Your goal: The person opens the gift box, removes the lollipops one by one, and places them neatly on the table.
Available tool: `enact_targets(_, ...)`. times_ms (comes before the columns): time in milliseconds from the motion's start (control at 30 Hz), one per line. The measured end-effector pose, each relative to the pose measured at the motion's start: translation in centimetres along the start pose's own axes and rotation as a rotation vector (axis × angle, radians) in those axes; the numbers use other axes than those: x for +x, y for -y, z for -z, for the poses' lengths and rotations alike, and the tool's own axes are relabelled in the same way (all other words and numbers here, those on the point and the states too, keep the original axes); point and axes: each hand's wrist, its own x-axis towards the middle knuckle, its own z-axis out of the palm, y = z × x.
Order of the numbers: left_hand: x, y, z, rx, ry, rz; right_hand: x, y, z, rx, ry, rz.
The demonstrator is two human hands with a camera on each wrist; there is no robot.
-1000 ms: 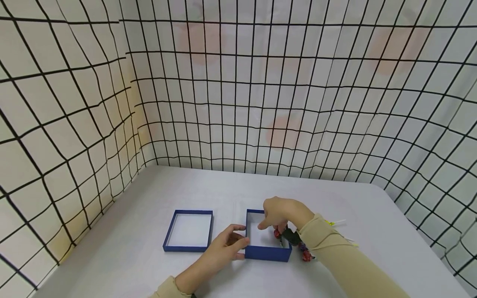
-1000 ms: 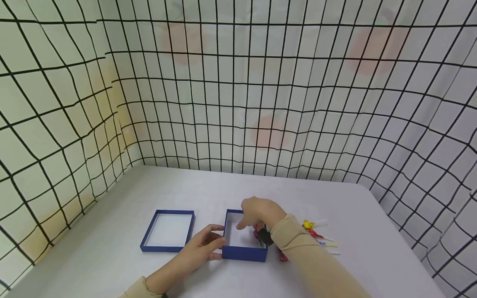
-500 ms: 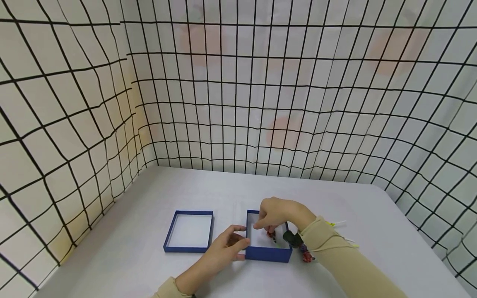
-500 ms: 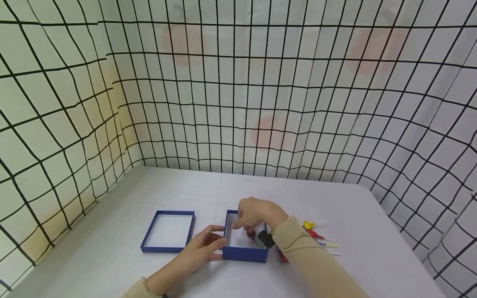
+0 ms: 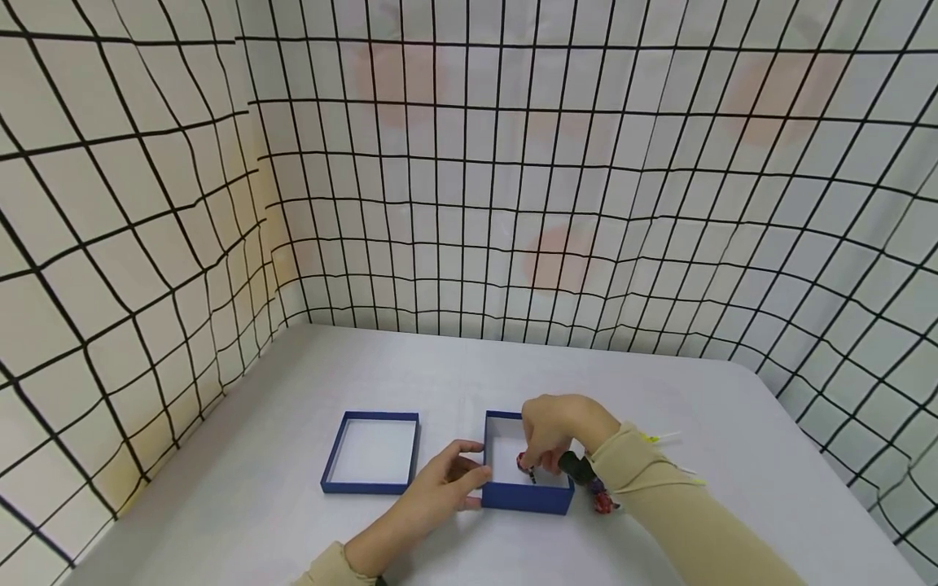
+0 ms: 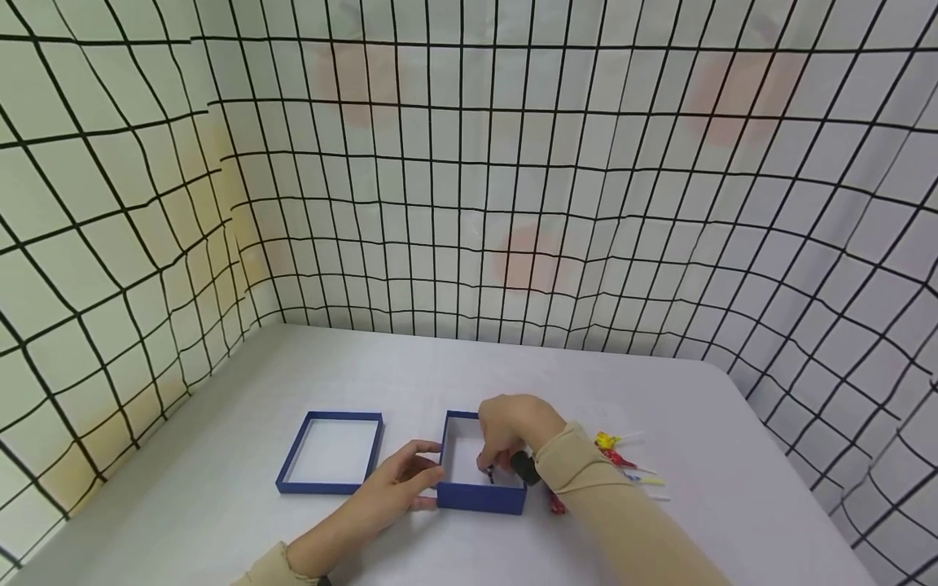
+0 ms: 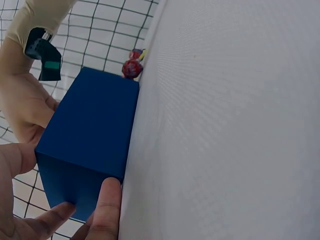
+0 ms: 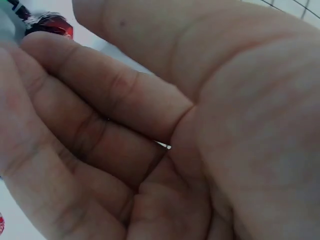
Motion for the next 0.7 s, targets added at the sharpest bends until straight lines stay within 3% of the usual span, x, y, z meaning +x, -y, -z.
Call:
enact_targets(433,-0.1,0.1,0.0,0.006,0.009,-0.006,0.9,0.8,-1.0,-0.147,-0.055,-0.03)
enact_targets(700,0.0,0.2,0.2,0.018,0.01,0.001,1.6,1.2,-1.1,-0.08,-0.032,-0.036)
